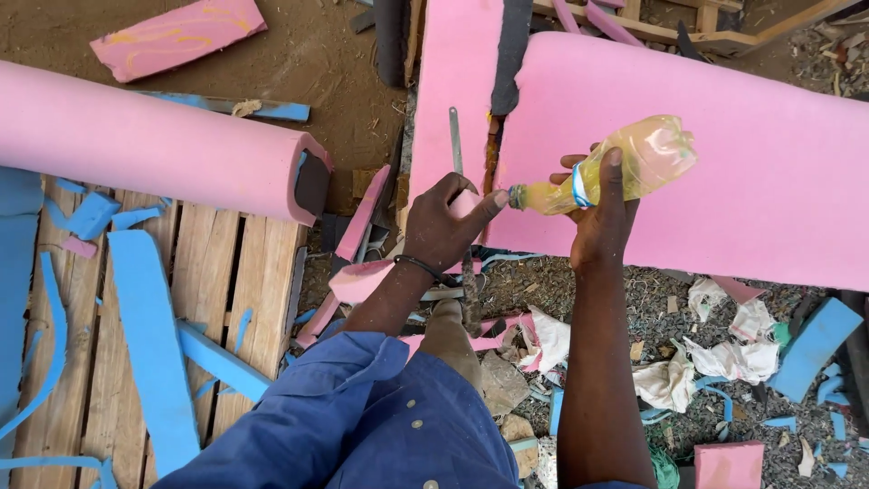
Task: Cutting pink foam sheets to size and gluing them onto a wooden furniture frame to create padding.
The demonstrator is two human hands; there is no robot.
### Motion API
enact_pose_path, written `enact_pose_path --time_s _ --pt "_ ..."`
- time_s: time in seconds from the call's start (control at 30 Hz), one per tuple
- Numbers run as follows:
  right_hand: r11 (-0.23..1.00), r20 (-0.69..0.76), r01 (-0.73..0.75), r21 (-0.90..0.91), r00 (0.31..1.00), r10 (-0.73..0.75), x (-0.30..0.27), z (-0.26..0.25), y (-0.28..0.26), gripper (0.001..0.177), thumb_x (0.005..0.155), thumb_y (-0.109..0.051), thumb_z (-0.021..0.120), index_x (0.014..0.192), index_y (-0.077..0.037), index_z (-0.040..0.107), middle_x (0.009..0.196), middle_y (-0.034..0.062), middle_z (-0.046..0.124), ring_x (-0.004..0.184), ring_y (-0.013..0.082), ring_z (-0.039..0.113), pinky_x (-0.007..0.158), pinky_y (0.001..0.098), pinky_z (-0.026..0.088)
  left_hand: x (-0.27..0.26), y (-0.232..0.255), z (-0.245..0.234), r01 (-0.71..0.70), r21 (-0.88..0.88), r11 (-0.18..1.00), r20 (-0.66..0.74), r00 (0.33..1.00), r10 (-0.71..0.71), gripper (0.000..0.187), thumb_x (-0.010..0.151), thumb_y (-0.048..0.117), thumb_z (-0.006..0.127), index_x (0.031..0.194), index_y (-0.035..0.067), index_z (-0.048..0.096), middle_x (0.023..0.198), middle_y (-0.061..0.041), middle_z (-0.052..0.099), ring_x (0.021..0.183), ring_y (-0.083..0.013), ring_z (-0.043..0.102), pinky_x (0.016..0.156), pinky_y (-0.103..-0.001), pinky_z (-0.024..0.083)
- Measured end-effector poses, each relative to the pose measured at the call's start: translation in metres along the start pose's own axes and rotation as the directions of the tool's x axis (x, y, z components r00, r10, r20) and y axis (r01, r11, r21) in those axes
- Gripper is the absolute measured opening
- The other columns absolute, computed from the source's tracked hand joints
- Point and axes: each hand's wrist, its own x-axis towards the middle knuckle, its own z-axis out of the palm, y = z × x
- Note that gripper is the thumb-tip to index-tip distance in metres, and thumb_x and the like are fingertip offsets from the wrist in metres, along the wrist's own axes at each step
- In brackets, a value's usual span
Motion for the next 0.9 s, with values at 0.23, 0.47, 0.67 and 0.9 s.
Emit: enact_pose_path --time_s 0.23,0.47,0.67,0.9 --pt "0.967 0.179 -0.153 0.202 0.977 0.117 -0.011 -0.017 -0.008 0.068 0.107 -0.076 0.062 0.145 -0.020 0.061 0.138 0.0124 0.080 0.122 0.0286 0.084 0.102 0.0521 0.073 0.026 0.019 0.014 0.034 -0.102 0.994 0.314 0.949 -0.001 0.066 0.099 0.078 0.076 0.140 0.026 0.081 0.141 -0.028 0.081 0.143 -0.0509 0.071 0.122 -0.062 0.054" --pt "0.927 0.043 -0.192 0.324 0.981 0.188 -0.008 -0.037 0.016 0.067 0.107 -0.071 0.070 0.141 -0.013 0.068 0.137 0.0163 0.081 0.129 0.0429 0.082 0.101 0.0681 0.071 0.016 0.008 0.028 -0.006 -0.155 0.988 0.349 0.935 0.060 0.040 0.100 0.053 0.086 0.117 0.017 0.086 0.109 -0.022 0.085 0.116 -0.0397 0.080 0.106 -0.054 0.060" --pt "0.946 0.026 -0.251 0.204 0.968 0.251 -0.005 -0.039 -0.020 0.051 0.105 -0.043 0.086 0.142 -0.012 0.070 0.135 0.0150 0.080 0.126 0.0429 0.080 0.106 0.0767 0.064 0.016 -0.006 0.011 -0.066 -0.114 0.991 0.267 0.959 0.095 0.057 0.100 0.063 0.086 0.134 0.018 0.082 0.127 -0.023 0.082 0.130 -0.0468 0.076 0.114 -0.061 0.058" --pt "0.987 -0.199 -0.093 -0.130 0.978 0.065 0.022 -0.056 -0.046 0.073 0.111 -0.048 0.091 0.159 -0.008 0.054 0.138 0.0134 0.072 0.115 0.0367 0.081 0.093 0.0714 0.071 0.045 -0.034 0.004 0.091 -0.048 0.995 0.035 0.995 -0.090 0.051 0.096 0.071 0.089 0.124 0.029 0.086 0.127 -0.008 0.085 0.132 -0.0332 0.077 0.118 -0.051 0.058"
